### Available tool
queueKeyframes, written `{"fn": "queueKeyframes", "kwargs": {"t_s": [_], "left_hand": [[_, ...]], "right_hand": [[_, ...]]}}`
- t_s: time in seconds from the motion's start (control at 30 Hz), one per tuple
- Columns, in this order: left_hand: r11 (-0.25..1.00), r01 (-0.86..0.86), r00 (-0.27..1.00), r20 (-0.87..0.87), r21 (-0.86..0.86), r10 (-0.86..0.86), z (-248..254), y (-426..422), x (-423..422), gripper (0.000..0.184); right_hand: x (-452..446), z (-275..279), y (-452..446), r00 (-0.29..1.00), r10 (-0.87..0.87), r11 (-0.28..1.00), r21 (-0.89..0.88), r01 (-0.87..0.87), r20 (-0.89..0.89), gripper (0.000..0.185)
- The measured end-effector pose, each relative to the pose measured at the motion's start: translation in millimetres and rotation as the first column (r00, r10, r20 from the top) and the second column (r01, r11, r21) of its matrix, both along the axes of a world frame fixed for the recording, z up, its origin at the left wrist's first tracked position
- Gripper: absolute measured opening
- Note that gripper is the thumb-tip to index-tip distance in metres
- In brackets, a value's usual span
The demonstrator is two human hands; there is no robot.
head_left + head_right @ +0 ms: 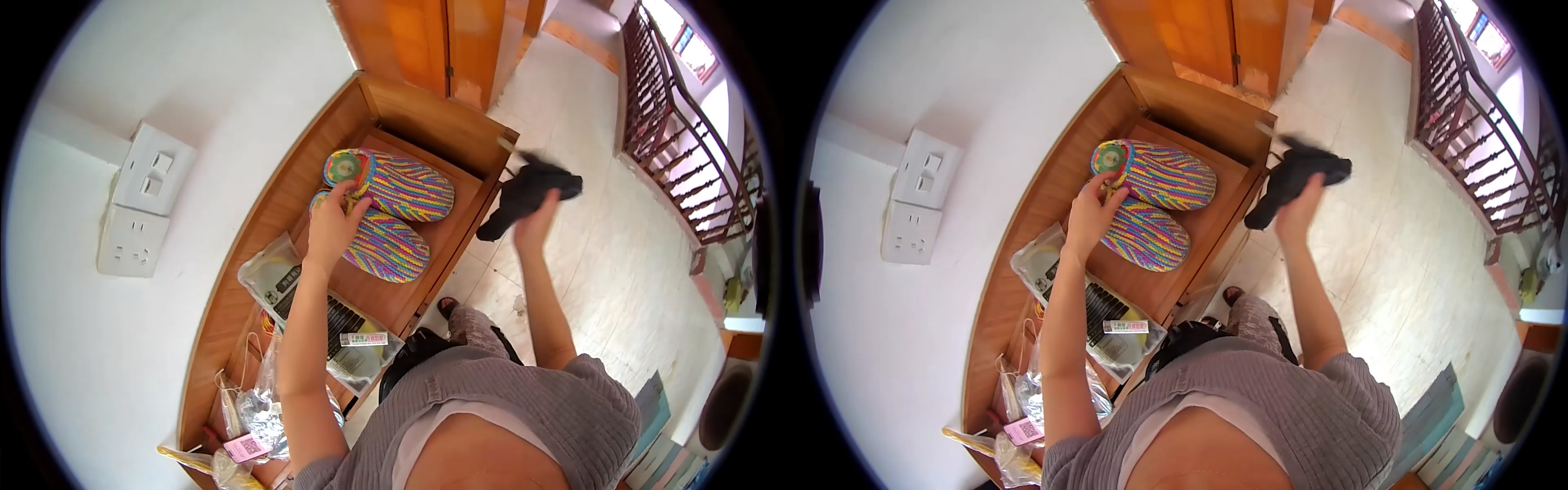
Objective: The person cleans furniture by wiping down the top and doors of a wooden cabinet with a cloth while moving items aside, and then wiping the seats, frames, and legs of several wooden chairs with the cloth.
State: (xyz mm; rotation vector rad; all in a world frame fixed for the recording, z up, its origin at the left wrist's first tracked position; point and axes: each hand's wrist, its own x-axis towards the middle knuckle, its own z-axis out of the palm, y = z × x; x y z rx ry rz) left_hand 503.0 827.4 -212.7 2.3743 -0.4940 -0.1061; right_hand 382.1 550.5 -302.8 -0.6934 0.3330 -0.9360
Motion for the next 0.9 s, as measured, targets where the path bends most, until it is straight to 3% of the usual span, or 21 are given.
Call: {"fn": "queueKeyframes", "kwargs": {"t_s": [0.03, 0.07, 0.1, 0.13, 0.17, 0.23, 0.27, 0.37, 0.4, 0.47, 0.6, 0.7, 0.77, 0.8, 0.9], "left_hand": [[0.998, 0.025, 0.995, 0.1, 0.053, -0.03, 7.8, 5.6, -10.5, 0.046], [0.993, 0.034, 0.979, 0.196, 0.109, -0.055, 14.9, 13.6, -22.9, 0.051], [0.986, 0.025, 0.955, 0.287, 0.167, -0.073, 19.5, 24.7, -37.8, 0.057], [0.977, -0.008, 0.959, 0.28, 0.211, -0.053, 21.2, 38.5, -55.4, 0.064], [0.965, -0.041, 0.962, 0.271, 0.258, -0.031, 21.9, 53.4, -76.7, 0.07], [0.924, -0.114, 0.98, 0.196, 0.365, 0.043, 27.6, 81.4, -122.1, 0.086], [0.893, -0.144, 0.987, 0.121, 0.426, 0.102, 28.3, 93.4, -148.3, 0.095], [0.881, -0.349, 0.921, -0.054, 0.319, 0.385, 6.8, 120.6, -216.8, 0.114], [0.873, -0.366, 0.915, -0.047, 0.323, 0.401, 1.7, 123.6, -232.2, 0.116], [0.855, -0.391, 0.902, -0.043, 0.341, 0.43, -5.0, 124.2, -259.2, 0.121], [0.864, -0.423, 0.893, -0.033, 0.272, 0.448, -12.0, 106.8, -256.8, 0.113], [0.866, -0.496, 0.862, -0.157, -0.06, 0.482, -38.9, 103.6, -244.6, 0.105], [0.892, -0.453, 0.891, -0.044, -0.015, 0.452, -41.1, 97.0, -235.6, 0.1], [0.902, -0.432, 0.902, -0.008, -0.011, 0.432, -44.5, 92.3, -231.3, 0.098], [0.903, -0.43, 0.903, -0.004, 0.011, 0.431, -51.9, 73.7, -219.5, 0.1]], "right_hand": [[-1.1, 15.9, -13.7, 0.996, -0.089, 0.97, -0.23, 0.082, -0.021, 0.042], [-4.9, 41.8, -19.7, 0.957, -0.2, 0.901, -0.424, 0.095, -0.21, 0.041], [-7.1, 31.4, -55.0, 0.828, -0.244, 0.628, -0.733, -0.261, -0.504, 0.044], [9.0, 73.0, -47.6, 0.845, -0.417, 0.14, -0.943, -0.302, -0.333, 0.047], [24.8, 113.4, -36.7, 0.882, -0.464, -0.388, -0.878, -0.282, -0.078, 0.05], [62.6, 104.7, -31.1, 0.817, -0.514, -0.416, -0.757, -0.504, -0.261, 0.053], [78.7, 111.5, -21.1, 0.73, -0.611, -0.406, -0.671, -0.62, -0.306, 0.042], [139.7, 109.9, -1.2, 0.692, -0.643, -0.451, -0.568, -0.689, -0.33, 0.035], [160.5, 104.7, 4.1, 0.761, -0.591, -0.491, -0.63, -0.602, -0.266, 0.032], [198.2, 103.3, 21.9, 0.765, -0.581, -0.469, -0.654, -0.594, -0.278, 0.033], [267.0, 106.1, 64.8, 0.746, -0.568, -0.366, -0.705, -0.608, -0.348, 0.036], [259.7, 110.8, 87.9, 0.691, -0.565, -0.065, -0.81, -0.582, -0.451, 0.036], [274.8, 83.6, 82.2, 0.883, -0.452, -0.162, -0.963, -0.217, -0.123, 0.037], [269.5, 83.0, 95.9, 0.87, -0.475, -0.177, -0.955, -0.24, -0.131, 0.035], [251.3, 76.2, 151.8, 0.968, -0.234, -0.139, -0.982, -0.127, -0.092, 0.033]]}}
